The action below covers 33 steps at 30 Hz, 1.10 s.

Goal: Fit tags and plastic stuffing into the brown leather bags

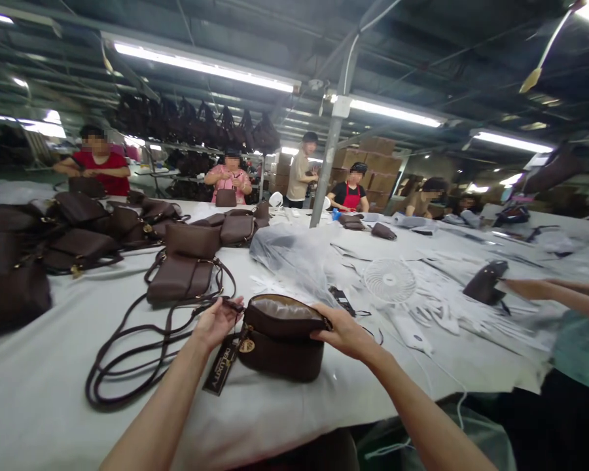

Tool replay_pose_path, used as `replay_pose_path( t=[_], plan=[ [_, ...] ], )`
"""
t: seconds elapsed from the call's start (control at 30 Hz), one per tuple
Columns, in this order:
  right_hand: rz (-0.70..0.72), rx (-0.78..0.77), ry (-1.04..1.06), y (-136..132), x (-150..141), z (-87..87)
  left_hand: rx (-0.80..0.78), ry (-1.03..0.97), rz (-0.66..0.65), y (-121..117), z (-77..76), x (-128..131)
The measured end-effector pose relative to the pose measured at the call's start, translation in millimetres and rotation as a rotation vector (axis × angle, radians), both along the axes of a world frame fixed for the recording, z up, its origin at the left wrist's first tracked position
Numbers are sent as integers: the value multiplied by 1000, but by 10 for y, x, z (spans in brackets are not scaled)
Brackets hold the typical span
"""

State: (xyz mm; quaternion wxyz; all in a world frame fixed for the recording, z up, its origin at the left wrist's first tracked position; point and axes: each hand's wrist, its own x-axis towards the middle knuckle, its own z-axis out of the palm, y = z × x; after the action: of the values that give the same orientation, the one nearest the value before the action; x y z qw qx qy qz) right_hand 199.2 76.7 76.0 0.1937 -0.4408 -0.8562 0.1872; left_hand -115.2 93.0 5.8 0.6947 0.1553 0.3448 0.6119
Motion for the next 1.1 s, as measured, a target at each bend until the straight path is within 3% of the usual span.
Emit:
replay_pose_path(
  t=[0.13, 0.27, 0.43, 0.6, 0.73, 0.83, 0.9, 0.97, 1.03, 1.1],
  plan=[
    [13, -6, 75, 33, 22, -63, 91, 3, 92, 61, 355, -140],
    [3, -24, 92, 33, 31, -85, 154, 134, 52, 30, 752, -294],
    [-7, -19, 98, 31, 45, -128, 109, 205, 138, 22, 1011, -566],
    [-5, -2, 95, 56, 74, -220, 149, 290, 220, -29, 1364, -1089],
    [40, -12, 35, 115, 102, -236, 226, 420, 128, -163, 1802, -1248],
    [5, -15, 8, 182, 4, -27, 382, 641, -110, -160, 2108, -1032],
    [-39, 56, 72, 226, -191, 265, 530, 875, -298, -96, 2293, -772],
    [-4, 228, 182, 302, -486, 630, 644, 1104, -445, -17, 2455, -475],
    [84, 396, 289, 440, -815, 990, 722, 1297, -533, 50, 2573, -198],
    [188, 445, 407, 627, -1077, 1278, 812, 1471, -510, 98, 2631, 0]
  ],
)
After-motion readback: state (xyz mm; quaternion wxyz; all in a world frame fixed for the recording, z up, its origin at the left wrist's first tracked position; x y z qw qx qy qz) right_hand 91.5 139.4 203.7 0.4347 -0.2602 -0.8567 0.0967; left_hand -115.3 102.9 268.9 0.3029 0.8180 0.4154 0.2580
